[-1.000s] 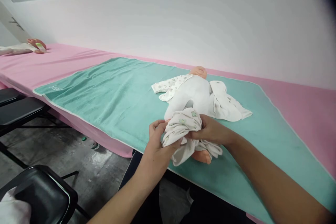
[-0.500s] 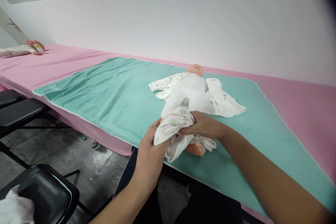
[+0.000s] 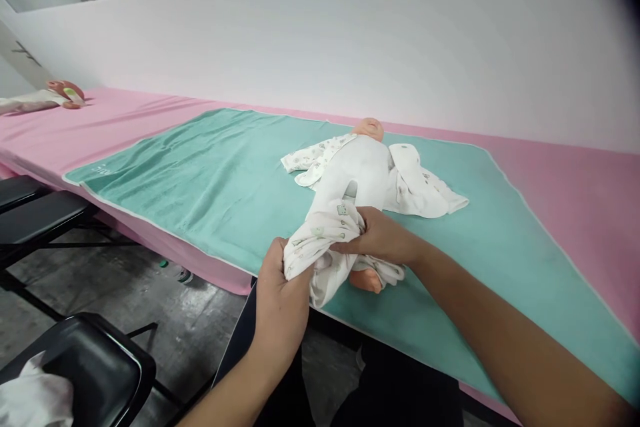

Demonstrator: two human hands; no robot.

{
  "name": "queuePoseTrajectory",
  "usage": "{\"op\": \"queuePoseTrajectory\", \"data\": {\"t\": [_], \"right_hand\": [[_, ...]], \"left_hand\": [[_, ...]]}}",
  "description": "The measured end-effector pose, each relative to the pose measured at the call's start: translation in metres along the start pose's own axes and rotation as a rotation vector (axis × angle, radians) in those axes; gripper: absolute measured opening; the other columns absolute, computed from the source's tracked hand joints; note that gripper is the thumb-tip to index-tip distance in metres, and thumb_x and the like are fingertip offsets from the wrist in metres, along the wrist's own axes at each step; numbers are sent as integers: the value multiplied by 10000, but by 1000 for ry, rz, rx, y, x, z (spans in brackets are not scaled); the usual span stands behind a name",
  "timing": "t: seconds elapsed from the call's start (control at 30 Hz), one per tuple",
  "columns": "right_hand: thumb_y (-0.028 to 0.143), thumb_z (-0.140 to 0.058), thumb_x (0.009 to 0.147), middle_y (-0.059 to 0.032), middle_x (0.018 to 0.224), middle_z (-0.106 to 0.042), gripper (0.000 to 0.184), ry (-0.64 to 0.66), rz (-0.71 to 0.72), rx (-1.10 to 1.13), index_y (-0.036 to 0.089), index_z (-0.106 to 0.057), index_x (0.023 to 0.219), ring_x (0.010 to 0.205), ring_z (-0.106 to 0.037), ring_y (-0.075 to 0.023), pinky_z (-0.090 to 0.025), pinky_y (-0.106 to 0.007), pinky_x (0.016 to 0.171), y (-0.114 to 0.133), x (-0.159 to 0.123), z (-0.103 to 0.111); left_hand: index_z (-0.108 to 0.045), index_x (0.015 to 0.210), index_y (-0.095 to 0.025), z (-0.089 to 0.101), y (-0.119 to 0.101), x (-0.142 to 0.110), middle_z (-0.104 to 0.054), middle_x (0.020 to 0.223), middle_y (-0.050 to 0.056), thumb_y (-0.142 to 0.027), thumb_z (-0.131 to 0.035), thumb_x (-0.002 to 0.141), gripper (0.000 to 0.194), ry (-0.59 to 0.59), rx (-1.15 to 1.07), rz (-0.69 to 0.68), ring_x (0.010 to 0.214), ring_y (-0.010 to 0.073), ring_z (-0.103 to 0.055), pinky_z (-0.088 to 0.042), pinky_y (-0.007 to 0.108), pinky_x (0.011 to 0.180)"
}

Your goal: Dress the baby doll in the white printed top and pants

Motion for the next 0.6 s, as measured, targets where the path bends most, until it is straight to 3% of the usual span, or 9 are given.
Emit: {"op": "queuePoseTrajectory", "data": {"t": [0.17, 0.33, 0.6], "right_hand": [[342, -719, 663, -27, 1005, -660, 371, 15, 10, 101, 218, -636, 1003, 933, -601, -228, -474, -364, 797, -3, -1, 2], [321, -697, 690, -40, 967, -663, 353, 54, 31, 193, 192, -631, 1011, 917, -608, -220, -480, -360, 785, -5, 0, 2], [302, -662, 703, -14, 912, -648, 233, -5, 90, -46, 198, -619, 907, 872, -592, -213, -453, -326, 741, 2, 2, 6]], "left_hand": [[-573, 941, -189, -17, 4, -1, -577, 776, -11, -323, -599, 772, 218, 153, -281, 88, 662, 102, -507, -398, 209, 589], [-577, 944, -192, -24, 3, 0, -610, 871, 9, -305, -609, 772, 208, 204, -365, 122, 771, 130, -560, -434, 232, 670], [-541, 820, -157, -13, 6, -7, -620, 791, 19, -318, -705, 679, 270, 95, -249, 197, 710, 136, -570, -432, 227, 597]]}}
Point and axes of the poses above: each hand's wrist, its own x-axis towards the middle knuckle, its own z-axis out of the back of the hand, y = z × x, the point moved 7 cm from there along x, towards the middle knuckle
